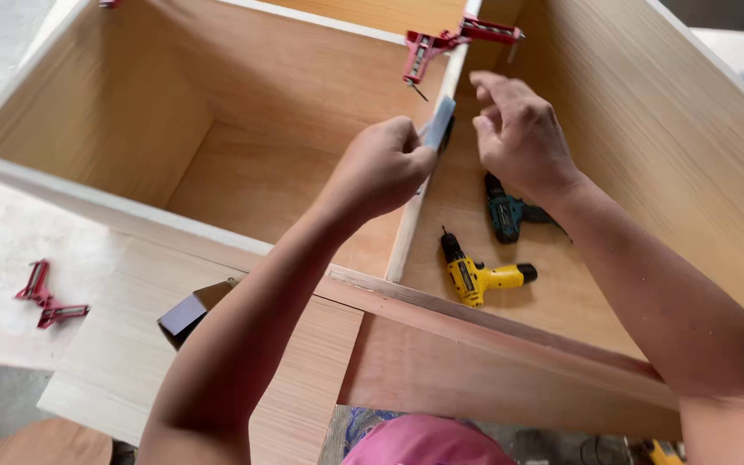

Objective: The person assembles a wooden cabinet by using power drills to drive screws into the panels, checking alignments with a speed square, and securing the wooden pieces with red clamps.

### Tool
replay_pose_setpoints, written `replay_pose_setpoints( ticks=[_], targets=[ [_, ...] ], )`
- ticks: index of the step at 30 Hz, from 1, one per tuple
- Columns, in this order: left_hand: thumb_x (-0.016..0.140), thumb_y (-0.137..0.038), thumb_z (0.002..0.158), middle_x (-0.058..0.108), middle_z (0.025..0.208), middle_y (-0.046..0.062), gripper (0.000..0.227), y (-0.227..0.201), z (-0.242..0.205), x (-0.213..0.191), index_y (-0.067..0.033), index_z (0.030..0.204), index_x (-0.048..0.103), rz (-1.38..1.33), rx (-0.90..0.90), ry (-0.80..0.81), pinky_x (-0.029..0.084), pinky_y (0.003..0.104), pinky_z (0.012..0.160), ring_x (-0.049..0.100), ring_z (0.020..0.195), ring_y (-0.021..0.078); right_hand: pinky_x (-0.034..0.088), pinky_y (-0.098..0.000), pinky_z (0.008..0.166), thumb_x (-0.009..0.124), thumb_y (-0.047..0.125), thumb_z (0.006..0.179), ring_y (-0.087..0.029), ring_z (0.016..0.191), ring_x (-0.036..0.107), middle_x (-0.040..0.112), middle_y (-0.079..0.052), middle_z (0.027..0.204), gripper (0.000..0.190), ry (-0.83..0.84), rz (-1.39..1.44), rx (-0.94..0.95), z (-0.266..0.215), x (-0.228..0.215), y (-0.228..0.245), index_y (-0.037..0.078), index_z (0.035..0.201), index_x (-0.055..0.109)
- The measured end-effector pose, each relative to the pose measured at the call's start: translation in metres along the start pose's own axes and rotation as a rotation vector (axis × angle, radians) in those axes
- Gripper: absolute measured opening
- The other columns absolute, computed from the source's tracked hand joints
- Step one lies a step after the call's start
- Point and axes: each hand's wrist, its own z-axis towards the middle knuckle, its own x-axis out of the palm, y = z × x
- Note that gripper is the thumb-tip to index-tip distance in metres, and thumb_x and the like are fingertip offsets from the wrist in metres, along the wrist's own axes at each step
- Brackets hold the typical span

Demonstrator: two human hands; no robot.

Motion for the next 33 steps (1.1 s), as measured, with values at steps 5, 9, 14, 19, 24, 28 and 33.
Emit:
replay_pose_setpoints(
  ticks=[5,9,14,19,24,28,33],
  targets=[
    [0.047,-0.023,0.079,0.067,0.081,0.011,0.015,-0.044,-0.018,-0.004,-0.0086,0.079,0.052,0.217,0.250,-0.070,0.041,0.050,0.064,0.056,0.074,0.0349,0.053,-0.0495,0.098,0.074,-0.008,0.091,-0.044,0.124,0.053,0.047,-0.029,0.139,0.062,-0.049,-0.040,-0.174,-0.014,-0.030,0.018,0.000,0.148,0.051],
    [0.051,-0.011,0.073,0.066,0.081,0.018,0.018,-0.071,-0.018,0.013,-0.0068,0.087,0.062,0.351,0.617,-0.140,0.047,0.053,0.062,0.061,0.071,0.0432,0.051,-0.0518,0.099,0.067,-0.005,0.098,-0.045,0.116,0.059,0.055,-0.028,0.128,0.027,-0.043,-0.103,-0.233,-0.024,-0.076,0.018,-0.005,0.125,0.062],
    [0.057,-0.005,0.065,0.063,0.078,0.014,0.030,-0.066,0.016,0.059,-0.0086,0.092,0.070,0.599,0.796,-0.172,0.046,0.050,0.052,0.062,0.067,0.0390,0.050,-0.0341,0.088,0.075,0.010,0.092,-0.019,0.096,0.065,0.071,-0.008,0.110,0.036,0.499,0.034,0.299,-0.020,-0.111,-0.036,0.011,0.126,0.064],
    [0.060,-0.006,0.066,0.063,0.080,0.012,0.013,-0.057,0.021,0.100,-0.0119,0.077,0.064,0.824,0.749,-0.294,0.045,0.044,0.057,0.061,0.075,0.0344,0.051,-0.0421,0.093,0.055,0.034,0.097,-0.026,0.115,0.064,0.070,-0.006,0.129,0.039,0.990,-0.221,0.702,-0.055,-0.023,-0.131,0.024,0.133,0.064],
    [0.050,-0.011,0.093,0.059,0.088,0.011,0.015,-0.067,-0.012,0.133,-0.0164,0.086,0.063,0.984,0.690,-0.289,0.043,0.042,0.070,0.056,0.082,0.0296,0.056,-0.0450,0.077,0.061,0.033,0.090,-0.033,0.099,0.072,0.076,-0.009,0.110,0.031,1.208,-0.353,0.281,-0.101,0.111,-0.198,0.026,0.118,0.072],
    [0.048,-0.010,0.094,0.055,0.083,0.007,0.017,-0.050,-0.035,0.155,-0.0167,0.082,0.059,1.066,0.605,-0.204,0.038,0.040,0.066,0.050,0.077,0.0264,0.056,-0.0424,0.079,0.055,0.041,0.094,-0.030,0.098,0.072,0.076,-0.008,0.108,0.033,1.116,-0.351,0.156,-0.105,0.172,-0.205,0.025,0.117,0.072],
    [0.061,-0.006,0.081,0.056,0.083,0.011,0.007,-0.002,-0.037,0.177,-0.0072,0.083,0.068,1.060,0.550,-0.038,0.036,0.038,0.065,0.057,0.088,0.0325,0.057,-0.0391,0.081,0.048,0.050,0.099,-0.027,0.098,0.072,0.076,-0.006,0.105,0.041,0.982,-0.335,0.063,-0.120,0.239,-0.196,0.023,0.115,0.073]
  ],
)
